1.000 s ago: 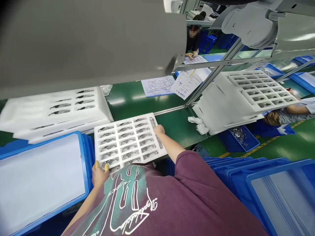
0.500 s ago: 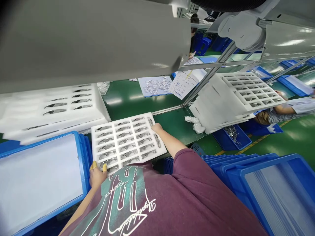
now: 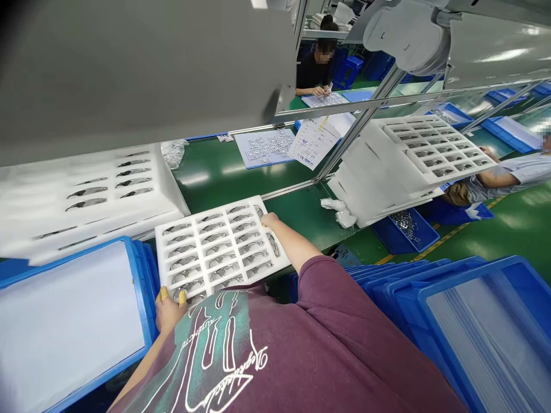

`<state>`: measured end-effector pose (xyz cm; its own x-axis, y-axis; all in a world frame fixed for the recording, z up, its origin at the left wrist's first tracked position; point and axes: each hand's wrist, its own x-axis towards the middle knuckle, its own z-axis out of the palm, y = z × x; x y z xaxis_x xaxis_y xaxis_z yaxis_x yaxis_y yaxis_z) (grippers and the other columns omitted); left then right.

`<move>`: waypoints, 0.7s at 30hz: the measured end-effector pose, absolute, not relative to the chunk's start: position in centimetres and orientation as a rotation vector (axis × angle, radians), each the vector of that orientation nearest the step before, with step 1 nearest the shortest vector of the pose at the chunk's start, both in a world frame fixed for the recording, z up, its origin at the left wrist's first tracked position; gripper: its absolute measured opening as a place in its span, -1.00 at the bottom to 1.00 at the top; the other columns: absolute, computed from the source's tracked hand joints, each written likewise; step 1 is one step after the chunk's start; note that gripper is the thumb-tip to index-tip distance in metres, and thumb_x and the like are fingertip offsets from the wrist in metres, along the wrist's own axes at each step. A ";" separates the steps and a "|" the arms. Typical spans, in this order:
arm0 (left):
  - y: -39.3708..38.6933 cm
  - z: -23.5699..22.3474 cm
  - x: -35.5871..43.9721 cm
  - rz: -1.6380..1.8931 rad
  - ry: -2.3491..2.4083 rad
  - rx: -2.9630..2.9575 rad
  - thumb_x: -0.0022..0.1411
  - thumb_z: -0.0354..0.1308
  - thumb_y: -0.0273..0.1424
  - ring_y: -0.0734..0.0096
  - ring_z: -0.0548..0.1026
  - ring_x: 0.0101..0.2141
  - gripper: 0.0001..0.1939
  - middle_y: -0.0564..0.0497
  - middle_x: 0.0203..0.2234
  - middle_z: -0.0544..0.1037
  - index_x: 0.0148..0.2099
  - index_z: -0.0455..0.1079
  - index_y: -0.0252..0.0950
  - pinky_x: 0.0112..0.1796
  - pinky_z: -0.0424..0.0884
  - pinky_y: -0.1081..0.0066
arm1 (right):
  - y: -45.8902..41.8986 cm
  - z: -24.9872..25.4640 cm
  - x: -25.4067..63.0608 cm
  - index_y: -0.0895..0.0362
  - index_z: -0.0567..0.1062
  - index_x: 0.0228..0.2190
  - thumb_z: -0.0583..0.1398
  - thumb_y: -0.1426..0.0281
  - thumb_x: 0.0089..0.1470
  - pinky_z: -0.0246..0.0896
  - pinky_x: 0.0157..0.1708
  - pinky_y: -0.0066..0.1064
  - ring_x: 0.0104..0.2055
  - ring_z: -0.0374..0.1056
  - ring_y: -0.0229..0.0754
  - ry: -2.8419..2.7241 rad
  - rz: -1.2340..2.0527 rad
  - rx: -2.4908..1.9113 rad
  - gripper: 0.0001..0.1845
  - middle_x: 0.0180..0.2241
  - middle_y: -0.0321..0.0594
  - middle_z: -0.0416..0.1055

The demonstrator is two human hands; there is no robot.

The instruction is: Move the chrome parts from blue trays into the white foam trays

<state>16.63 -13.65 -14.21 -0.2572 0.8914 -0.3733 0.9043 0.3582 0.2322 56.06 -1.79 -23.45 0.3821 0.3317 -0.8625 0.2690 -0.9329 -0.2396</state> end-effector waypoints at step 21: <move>-13.7 -14.0 17.2 -0.110 2.238 1.558 0.24 -0.07 -0.21 -0.09 0.19 0.16 -0.30 -0.46 0.14 0.17 0.27 0.00 -0.62 0.10 0.20 0.06 | -3.0 -23.6 55.7 0.28 0.49 -0.38 0.24 0.52 -0.11 0.15 -0.55 -0.50 -0.54 0.31 -0.23 -0.624 1.558 -2.578 -0.86 -0.63 -0.25 0.31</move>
<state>17.22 -13.71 -13.97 -0.2913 0.8810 -0.3727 0.9132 0.3721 0.1659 55.70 -3.03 -23.55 0.4054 0.3726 -0.8347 0.3065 -0.9157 -0.2599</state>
